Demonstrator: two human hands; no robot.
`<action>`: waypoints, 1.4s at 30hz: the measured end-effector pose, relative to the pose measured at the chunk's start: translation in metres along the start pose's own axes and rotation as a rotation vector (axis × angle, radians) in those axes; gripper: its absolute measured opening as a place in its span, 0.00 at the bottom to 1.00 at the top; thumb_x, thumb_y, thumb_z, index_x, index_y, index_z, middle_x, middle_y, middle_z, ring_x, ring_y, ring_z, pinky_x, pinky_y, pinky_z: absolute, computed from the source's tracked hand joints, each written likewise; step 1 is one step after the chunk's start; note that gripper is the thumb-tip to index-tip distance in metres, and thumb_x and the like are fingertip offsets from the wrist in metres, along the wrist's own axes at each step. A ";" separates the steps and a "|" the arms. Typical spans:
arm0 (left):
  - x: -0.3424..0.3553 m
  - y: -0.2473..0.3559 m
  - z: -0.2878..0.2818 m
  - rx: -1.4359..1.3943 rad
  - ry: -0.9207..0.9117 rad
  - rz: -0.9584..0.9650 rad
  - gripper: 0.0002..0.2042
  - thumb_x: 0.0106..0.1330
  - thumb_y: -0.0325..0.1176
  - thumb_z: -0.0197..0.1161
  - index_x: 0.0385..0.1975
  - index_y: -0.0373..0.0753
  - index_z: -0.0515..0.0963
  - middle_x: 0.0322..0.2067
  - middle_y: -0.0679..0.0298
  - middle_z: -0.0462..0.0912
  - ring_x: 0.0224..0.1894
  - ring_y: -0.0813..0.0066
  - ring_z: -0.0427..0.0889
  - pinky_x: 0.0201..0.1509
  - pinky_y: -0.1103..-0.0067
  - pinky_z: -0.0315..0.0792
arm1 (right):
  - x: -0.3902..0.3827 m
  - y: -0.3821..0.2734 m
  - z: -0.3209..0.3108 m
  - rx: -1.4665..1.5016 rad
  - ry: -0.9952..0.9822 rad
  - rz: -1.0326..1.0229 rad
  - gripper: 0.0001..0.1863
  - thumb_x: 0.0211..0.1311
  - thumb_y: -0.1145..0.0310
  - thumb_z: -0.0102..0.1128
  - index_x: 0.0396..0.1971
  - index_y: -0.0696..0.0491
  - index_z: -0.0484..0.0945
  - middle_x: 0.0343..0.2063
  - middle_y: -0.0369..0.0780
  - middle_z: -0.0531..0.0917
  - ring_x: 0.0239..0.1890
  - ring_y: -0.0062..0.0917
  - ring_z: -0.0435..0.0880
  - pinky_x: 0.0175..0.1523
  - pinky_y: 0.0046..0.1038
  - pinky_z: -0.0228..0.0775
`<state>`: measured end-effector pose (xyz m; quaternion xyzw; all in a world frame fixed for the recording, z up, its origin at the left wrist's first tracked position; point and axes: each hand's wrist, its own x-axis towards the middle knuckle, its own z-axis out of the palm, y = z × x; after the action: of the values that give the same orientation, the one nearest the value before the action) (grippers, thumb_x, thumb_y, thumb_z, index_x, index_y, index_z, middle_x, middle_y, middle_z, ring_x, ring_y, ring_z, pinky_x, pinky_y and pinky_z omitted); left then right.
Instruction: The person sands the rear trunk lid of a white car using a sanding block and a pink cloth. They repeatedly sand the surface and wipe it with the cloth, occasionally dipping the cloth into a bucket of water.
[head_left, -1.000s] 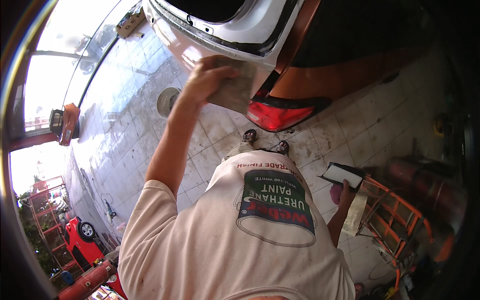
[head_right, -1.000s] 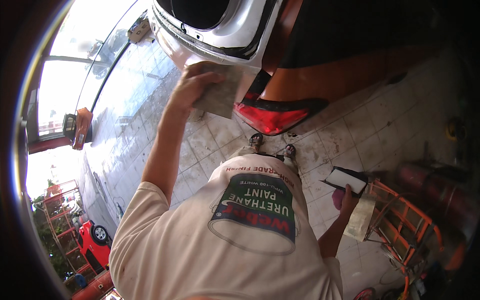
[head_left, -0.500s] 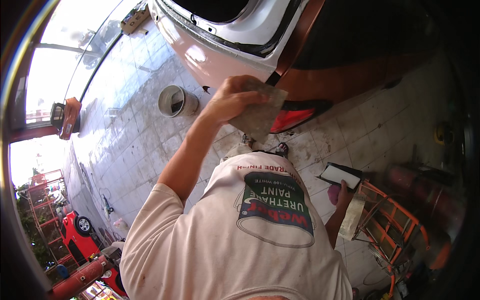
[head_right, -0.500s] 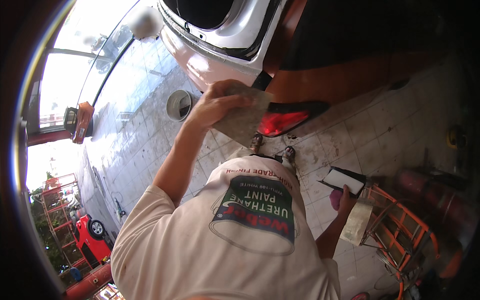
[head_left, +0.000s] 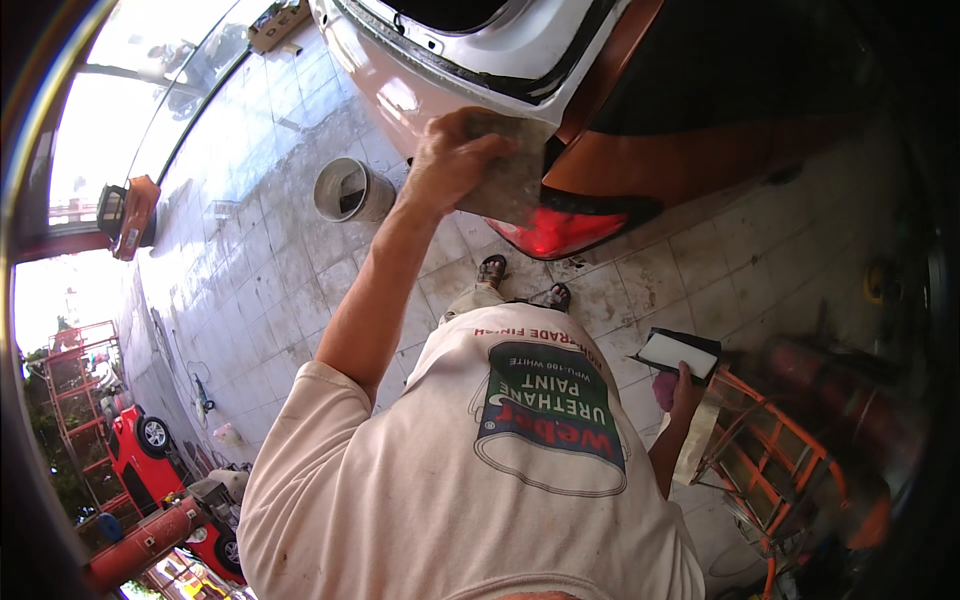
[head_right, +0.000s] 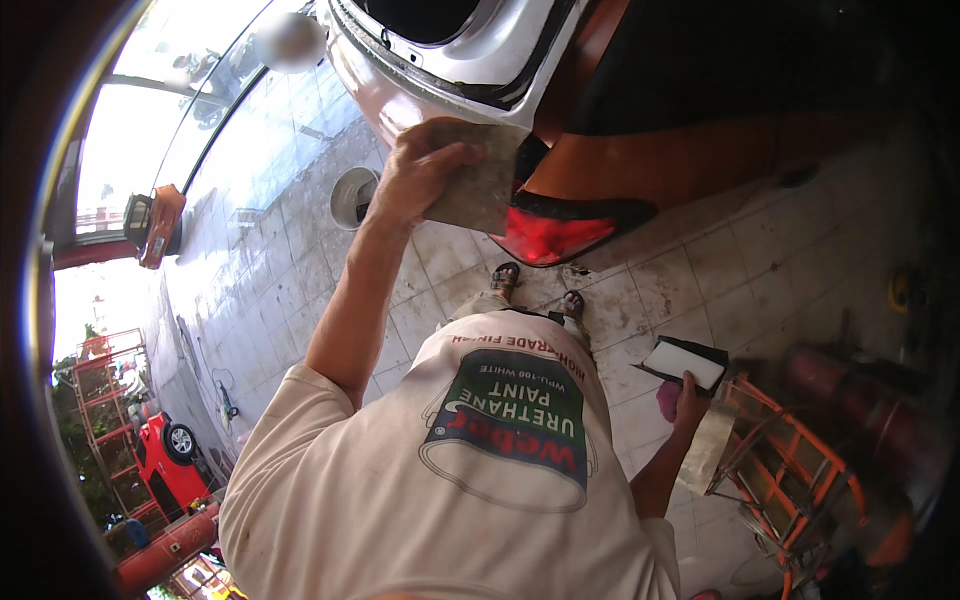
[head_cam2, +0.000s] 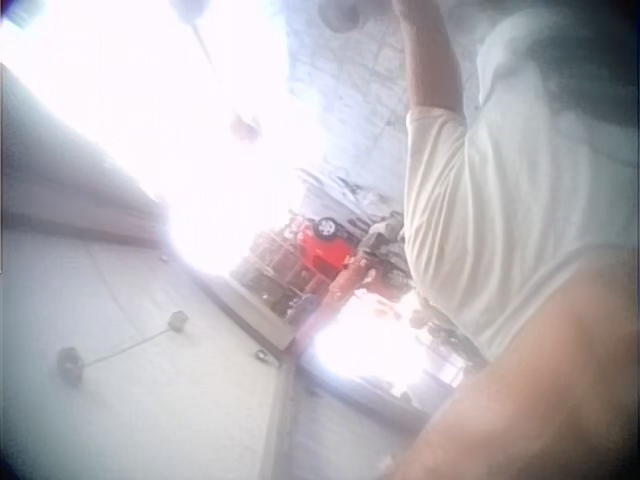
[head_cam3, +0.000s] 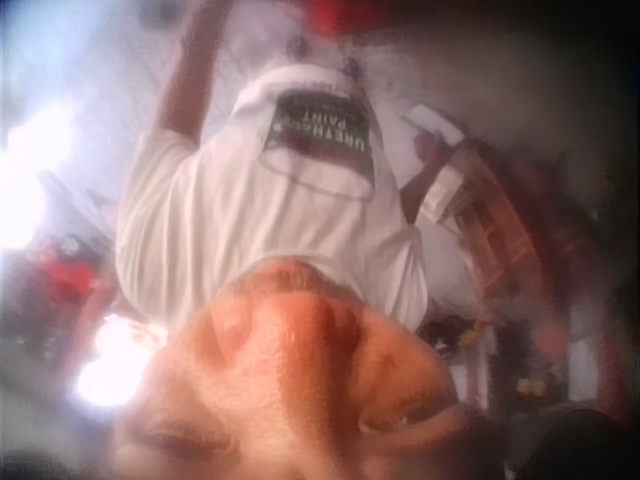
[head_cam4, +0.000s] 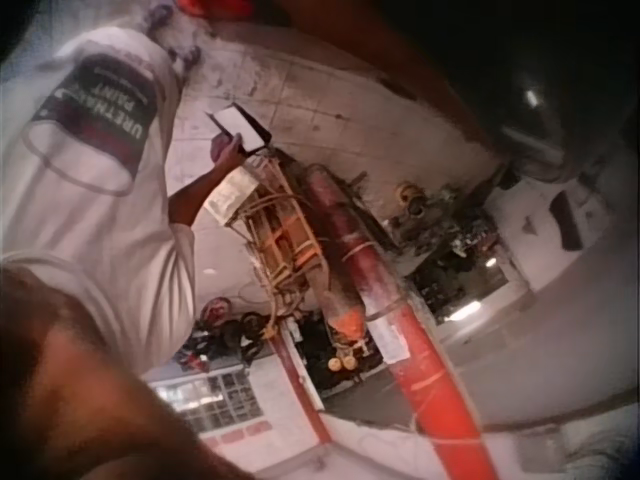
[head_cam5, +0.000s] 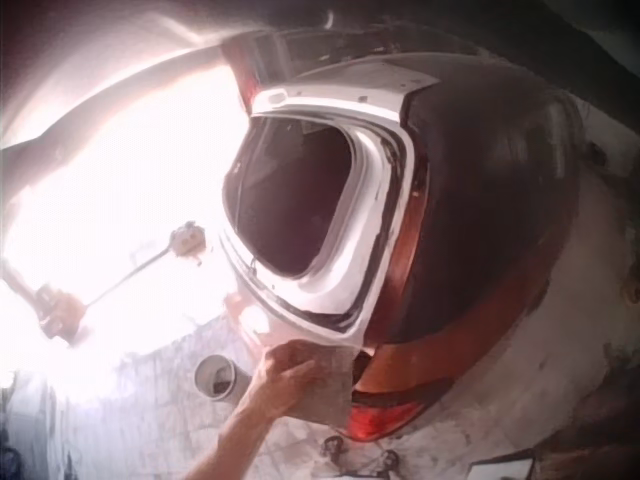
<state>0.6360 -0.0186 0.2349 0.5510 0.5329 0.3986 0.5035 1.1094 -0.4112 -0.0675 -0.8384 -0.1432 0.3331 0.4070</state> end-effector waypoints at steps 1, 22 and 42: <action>-0.002 -0.005 0.008 -0.007 -0.061 -0.003 0.19 0.61 0.30 0.76 0.51 0.28 0.86 0.40 0.57 0.92 0.39 0.71 0.90 0.48 0.73 0.85 | 0.001 0.001 0.001 0.008 0.004 -0.030 0.37 0.62 0.62 0.79 0.67 0.66 0.77 0.60 0.49 0.86 0.58 0.38 0.87 0.64 0.38 0.77; 0.043 -0.013 -0.174 1.023 0.424 0.454 0.14 0.69 0.27 0.70 0.53 0.42 0.90 0.51 0.62 0.91 0.50 0.66 0.90 0.54 0.69 0.86 | -0.060 -0.018 0.042 -0.551 -0.108 0.147 0.32 0.64 0.61 0.74 0.63 0.65 0.79 0.58 0.50 0.87 0.57 0.40 0.86 0.63 0.38 0.76; 0.168 -0.050 -0.240 1.199 0.178 0.943 0.17 0.71 0.33 0.67 0.57 0.42 0.88 0.58 0.70 0.89 0.49 0.70 0.80 0.55 0.70 0.79 | -0.221 -0.015 0.151 -0.503 0.198 0.306 0.32 0.65 0.61 0.73 0.63 0.66 0.79 0.58 0.53 0.87 0.57 0.44 0.87 0.63 0.40 0.78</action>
<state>0.4120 0.1748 0.2119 0.8647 0.4050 0.2567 -0.1496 0.8446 -0.4264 -0.0261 -0.9530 -0.0529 0.2614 0.1438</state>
